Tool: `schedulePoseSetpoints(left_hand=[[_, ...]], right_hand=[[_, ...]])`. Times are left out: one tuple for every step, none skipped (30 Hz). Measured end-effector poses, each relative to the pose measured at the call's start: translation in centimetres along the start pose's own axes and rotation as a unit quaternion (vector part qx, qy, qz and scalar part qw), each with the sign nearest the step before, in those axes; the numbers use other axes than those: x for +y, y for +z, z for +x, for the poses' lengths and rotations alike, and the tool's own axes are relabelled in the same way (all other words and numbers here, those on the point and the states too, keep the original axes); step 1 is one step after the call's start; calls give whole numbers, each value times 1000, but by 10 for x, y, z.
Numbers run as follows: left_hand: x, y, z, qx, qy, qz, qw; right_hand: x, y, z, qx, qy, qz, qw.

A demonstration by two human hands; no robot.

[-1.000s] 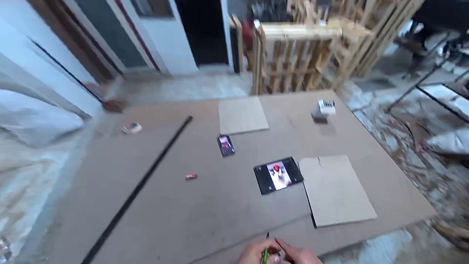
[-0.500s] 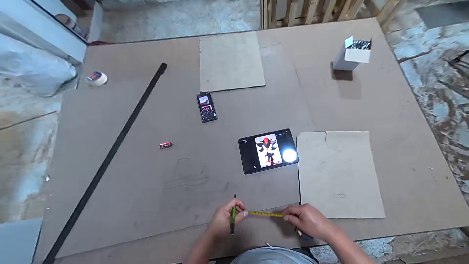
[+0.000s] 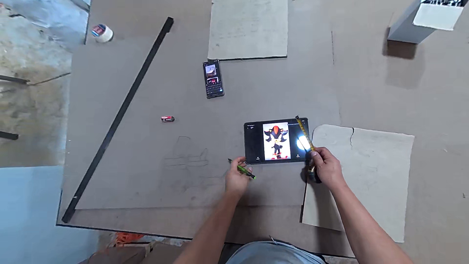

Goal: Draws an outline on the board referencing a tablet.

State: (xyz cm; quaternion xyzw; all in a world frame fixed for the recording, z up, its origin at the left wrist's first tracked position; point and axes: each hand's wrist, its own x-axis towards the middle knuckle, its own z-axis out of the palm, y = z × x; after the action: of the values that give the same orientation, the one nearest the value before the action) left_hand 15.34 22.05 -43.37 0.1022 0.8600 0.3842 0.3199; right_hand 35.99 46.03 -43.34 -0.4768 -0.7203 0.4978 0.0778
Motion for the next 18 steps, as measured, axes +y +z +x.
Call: schedulePoseSetpoints(left_hand=[[-2, -2, -1, -2, 0, 0, 1000], [-3, -4, -2, -1, 1, 3, 1000], [-4, -7, -4, 1, 2, 10, 1000], [-7, -12, -5, 4, 1, 15, 1000], [-11, -17, -7, 7, -3, 17, 1000], [-16, -24, -10, 13, -7, 15, 1000], [-22, -31, -13, 23, -10, 11, 1000], [-29, -39, -16, 30, -13, 10, 999], [-36, -48, -20, 38, -15, 12, 999], [-43, -55, -25, 47, -18, 16, 999], [-49, -61, -31, 56, -20, 27, 998], [-52, -66, -38, 64, -15, 43, 997], [-54, -69, -47, 69, 5, 69, 995], [-55, -71, -55, 68, 37, 96, 992], [-58, -71, -62, 58, 76, 115, 989], [-61, -69, -67, 37, 118, 124, 985], [-62, -66, -70, 11, 156, 131, 979], [-63, -61, -73, -14, 186, 139, 973]], right_hand=[[1, 0, -1, -7, -2, 9, 1000], [2, 1, -4, -21, -7, 13, 1000], [3, 3, -9, -37, -16, 12, 999], [4, 8, -14, -45, -23, 12, 999], [4, 14, -22, -54, -28, 11, 998], [4, 20, -31, -66, -32, 7, 997], [3, 26, -40, -83, -35, 1, 996], [4, 33, -48, -97, -41, -6, 994], [5, 40, -56, -111, -51, -14, 992], [9, 46, -63, -121, -71, -24, 990], [13, 51, -69, -127, -100, -38, 986], [18, 55, -74, -126, -141, -58, 980], [23, 58, -79, -122, -188, -81, 971], [29, 60, -82, -116, -228, -105, 961], [34, 61, -86, -109, -250, -125, 954], [39, 62, -89, -107, -259, -138, 950], [43, 62, -91, -111, -263, -146, 947], [45, 63, -93, -117, -269, -151, 944]])
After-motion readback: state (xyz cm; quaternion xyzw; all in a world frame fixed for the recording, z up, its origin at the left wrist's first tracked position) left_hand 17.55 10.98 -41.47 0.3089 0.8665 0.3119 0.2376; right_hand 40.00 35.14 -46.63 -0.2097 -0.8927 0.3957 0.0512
